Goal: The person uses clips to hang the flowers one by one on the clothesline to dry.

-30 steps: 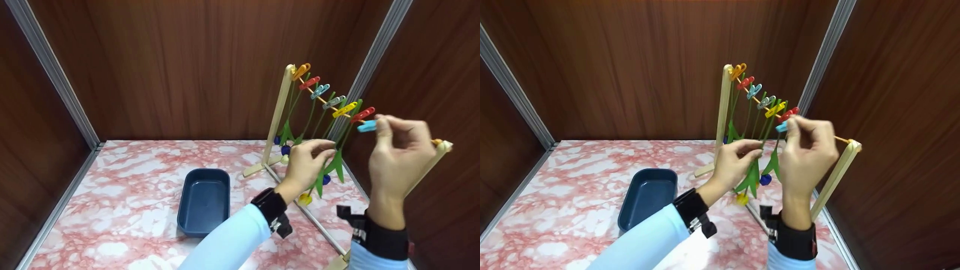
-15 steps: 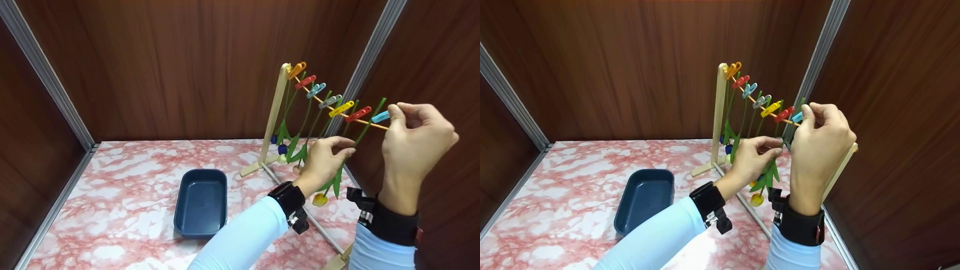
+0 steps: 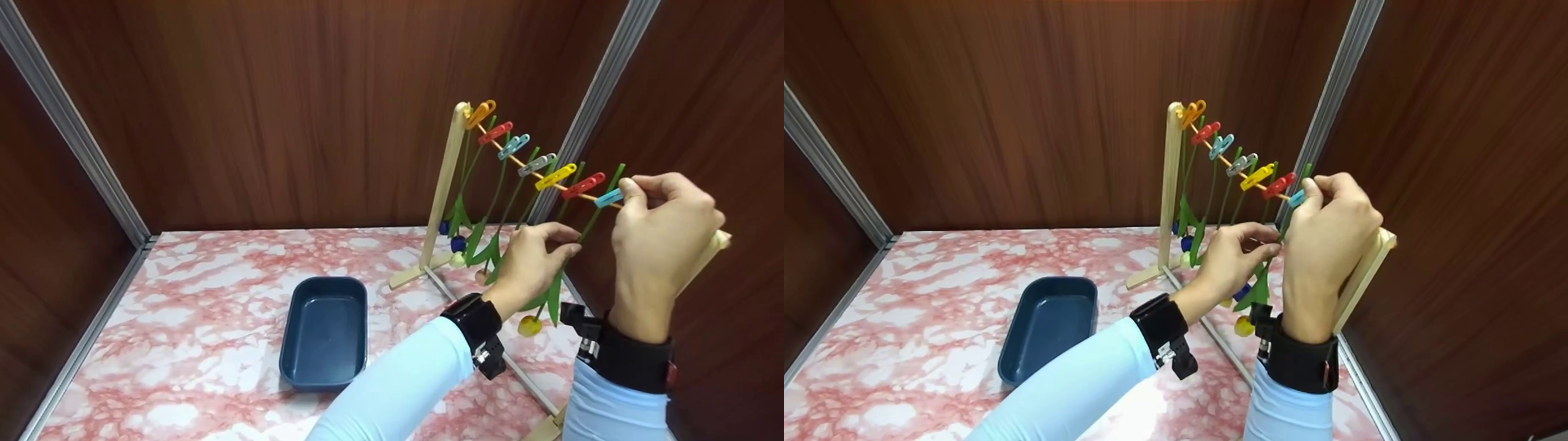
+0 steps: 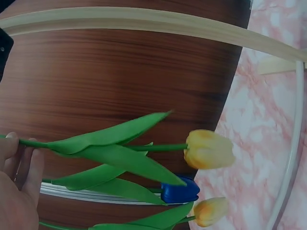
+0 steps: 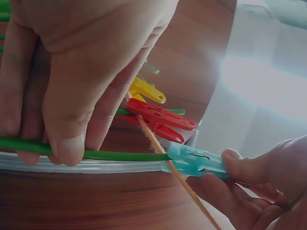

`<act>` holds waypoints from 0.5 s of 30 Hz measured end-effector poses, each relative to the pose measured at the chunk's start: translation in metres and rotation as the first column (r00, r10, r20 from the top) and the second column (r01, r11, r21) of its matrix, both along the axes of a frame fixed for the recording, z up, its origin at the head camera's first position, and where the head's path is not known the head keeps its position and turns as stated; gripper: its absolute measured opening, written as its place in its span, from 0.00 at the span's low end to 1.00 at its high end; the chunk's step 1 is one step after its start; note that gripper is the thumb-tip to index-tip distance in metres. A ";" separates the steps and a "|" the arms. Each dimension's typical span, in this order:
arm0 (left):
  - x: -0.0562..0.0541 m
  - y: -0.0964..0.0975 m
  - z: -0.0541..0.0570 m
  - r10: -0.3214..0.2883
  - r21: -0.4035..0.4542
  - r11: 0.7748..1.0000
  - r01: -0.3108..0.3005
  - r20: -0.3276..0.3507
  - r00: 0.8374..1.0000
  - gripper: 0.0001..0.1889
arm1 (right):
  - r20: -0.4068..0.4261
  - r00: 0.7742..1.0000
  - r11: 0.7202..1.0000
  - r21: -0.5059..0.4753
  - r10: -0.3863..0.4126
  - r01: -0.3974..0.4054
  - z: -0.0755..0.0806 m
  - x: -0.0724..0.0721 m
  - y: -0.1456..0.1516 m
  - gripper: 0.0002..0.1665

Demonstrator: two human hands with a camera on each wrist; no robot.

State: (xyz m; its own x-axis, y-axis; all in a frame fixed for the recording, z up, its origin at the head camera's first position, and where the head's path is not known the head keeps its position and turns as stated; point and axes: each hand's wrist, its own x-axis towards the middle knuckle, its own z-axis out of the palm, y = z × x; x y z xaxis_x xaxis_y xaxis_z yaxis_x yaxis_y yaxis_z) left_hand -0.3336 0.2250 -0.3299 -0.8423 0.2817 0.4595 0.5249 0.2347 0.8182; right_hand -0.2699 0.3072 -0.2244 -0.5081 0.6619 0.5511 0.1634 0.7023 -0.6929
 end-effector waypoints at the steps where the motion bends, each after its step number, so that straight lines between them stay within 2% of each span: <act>1: -0.001 0.000 -0.001 0.000 -0.003 1.000 0.000 0.002 1.000 0.09 | 0.010 1.000 1.000 0.010 0.003 -0.003 -0.001 0.000 0.000 0.17; 5: -0.003 0.001 -0.005 0.005 -0.017 1.000 -0.005 0.002 1.000 0.09 | 0.049 0.999 0.999 0.031 0.014 -0.015 -0.004 0.000 0.002 0.19; 11: -0.005 0.002 -0.008 0.030 -0.030 0.999 -0.031 -0.008 1.000 0.08 | 0.098 0.995 0.999 -0.008 0.031 -0.031 -0.005 -0.001 0.005 0.22; 15: -0.005 0.000 -0.011 -0.013 -0.002 1.000 0.013 0.009 1.000 0.08 | 0.104 0.993 0.998 -0.042 0.056 -0.052 -0.004 -0.003 0.008 0.24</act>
State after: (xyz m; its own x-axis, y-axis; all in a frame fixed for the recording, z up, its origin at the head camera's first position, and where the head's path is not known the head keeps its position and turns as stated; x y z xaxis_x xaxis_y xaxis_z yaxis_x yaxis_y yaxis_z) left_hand -0.3389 0.2249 -0.3411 -0.8430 0.2934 0.4510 0.5201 0.2300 0.8225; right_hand -0.2725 0.3152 -0.2284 -0.5973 0.6523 0.4666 0.1996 0.6844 -0.7013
